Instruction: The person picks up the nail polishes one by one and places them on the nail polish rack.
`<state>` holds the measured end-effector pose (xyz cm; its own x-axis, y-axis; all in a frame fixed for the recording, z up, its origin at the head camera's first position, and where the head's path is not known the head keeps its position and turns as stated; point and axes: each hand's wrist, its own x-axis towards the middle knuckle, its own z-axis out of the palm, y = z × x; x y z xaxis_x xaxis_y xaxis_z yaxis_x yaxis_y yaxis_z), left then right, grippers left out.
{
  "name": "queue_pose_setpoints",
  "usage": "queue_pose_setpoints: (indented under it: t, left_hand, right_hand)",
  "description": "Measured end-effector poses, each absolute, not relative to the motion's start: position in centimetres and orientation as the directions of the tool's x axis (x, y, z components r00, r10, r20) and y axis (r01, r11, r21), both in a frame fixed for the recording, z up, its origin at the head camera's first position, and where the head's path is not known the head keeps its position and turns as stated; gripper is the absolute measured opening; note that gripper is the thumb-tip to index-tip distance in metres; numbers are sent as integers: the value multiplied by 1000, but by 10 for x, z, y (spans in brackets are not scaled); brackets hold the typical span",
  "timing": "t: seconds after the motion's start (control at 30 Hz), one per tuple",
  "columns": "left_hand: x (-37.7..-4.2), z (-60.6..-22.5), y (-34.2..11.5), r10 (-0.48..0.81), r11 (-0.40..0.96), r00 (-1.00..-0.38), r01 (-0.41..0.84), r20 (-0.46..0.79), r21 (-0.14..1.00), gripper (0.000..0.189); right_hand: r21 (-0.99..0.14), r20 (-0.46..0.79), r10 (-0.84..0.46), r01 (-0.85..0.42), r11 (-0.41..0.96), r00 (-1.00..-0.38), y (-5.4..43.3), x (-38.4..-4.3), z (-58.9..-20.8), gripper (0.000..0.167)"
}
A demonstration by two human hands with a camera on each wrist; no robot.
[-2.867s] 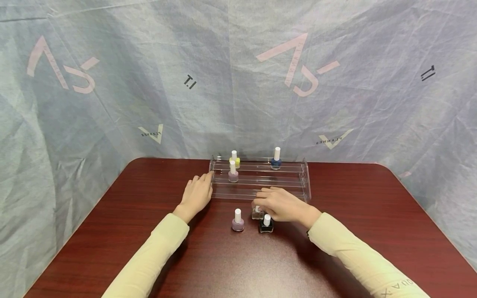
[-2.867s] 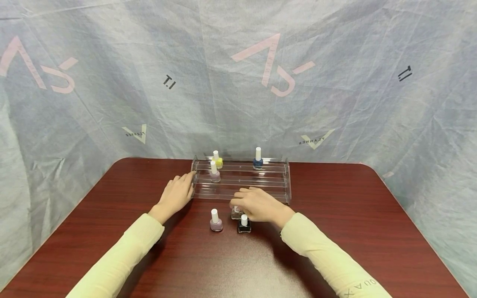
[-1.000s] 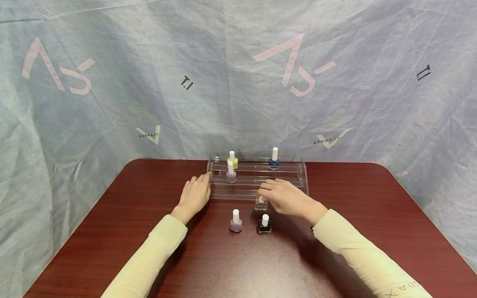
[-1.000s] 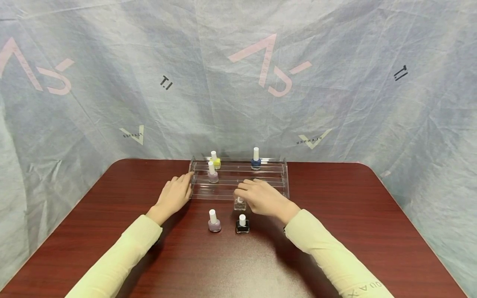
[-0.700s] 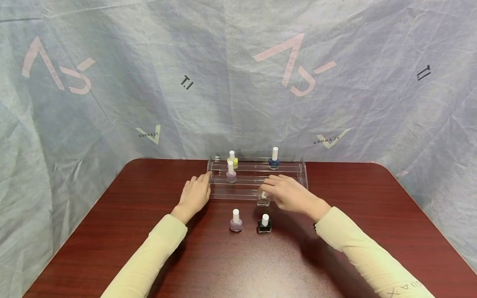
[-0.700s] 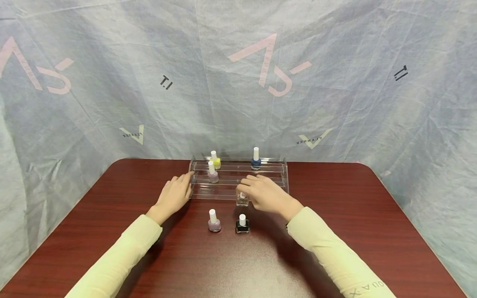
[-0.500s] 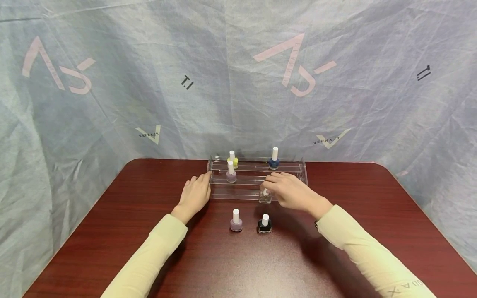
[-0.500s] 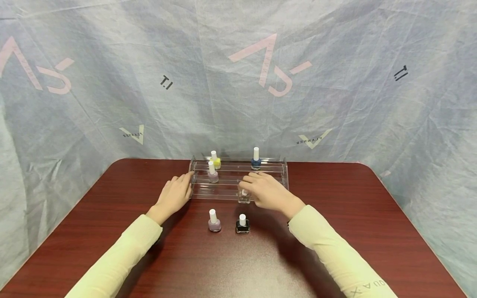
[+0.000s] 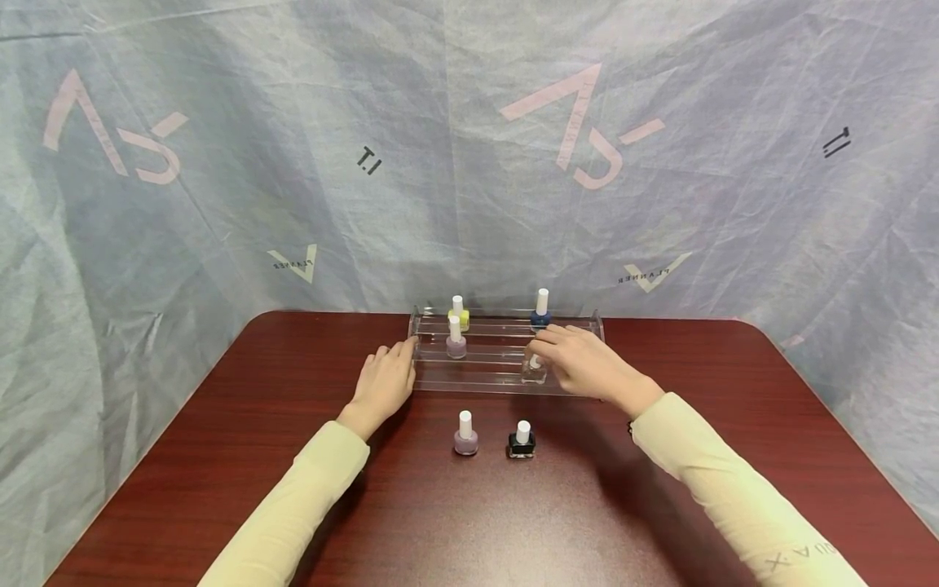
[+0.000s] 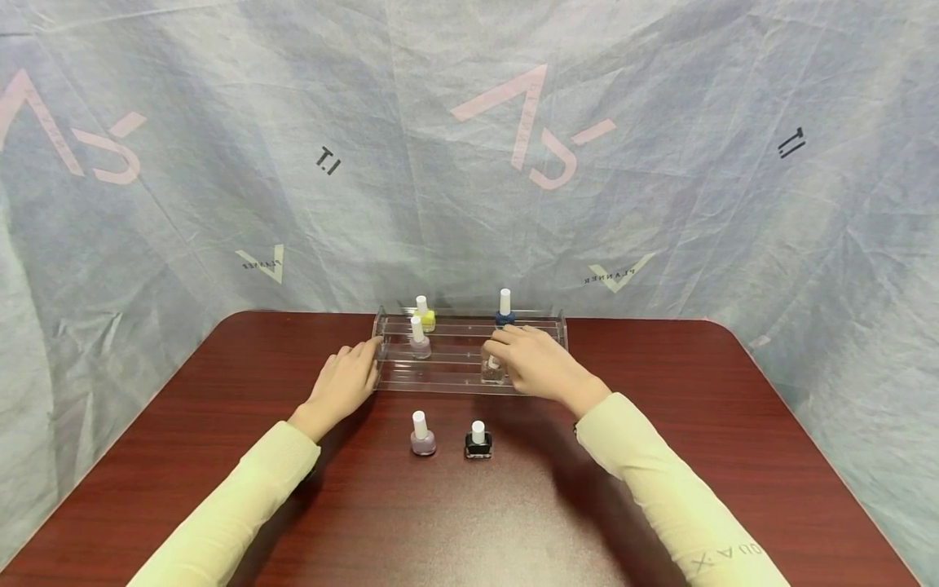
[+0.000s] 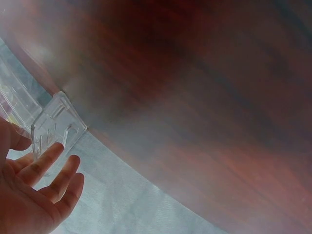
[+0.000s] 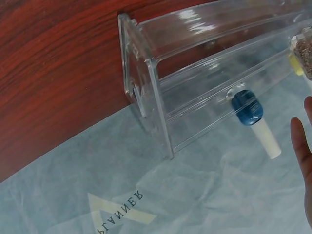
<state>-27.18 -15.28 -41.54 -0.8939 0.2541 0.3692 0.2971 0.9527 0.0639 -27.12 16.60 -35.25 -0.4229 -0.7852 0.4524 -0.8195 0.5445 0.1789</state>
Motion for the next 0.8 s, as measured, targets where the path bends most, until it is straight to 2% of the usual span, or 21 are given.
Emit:
queue_pose_setpoints:
  t: [0.47, 0.8]
  left_hand:
    - [-272, -415, -153, 251, 954, -900, 292, 356, 68, 43]
    - [-273, -416, -153, 253, 952, -898, 298, 360, 75, 43]
  right_hand:
    - [147, 453, -754, -795, 589, -475, 173, -281, -344, 28]
    - [166, 452, -731, -757, 632, -512, 177, -287, -338, 27]
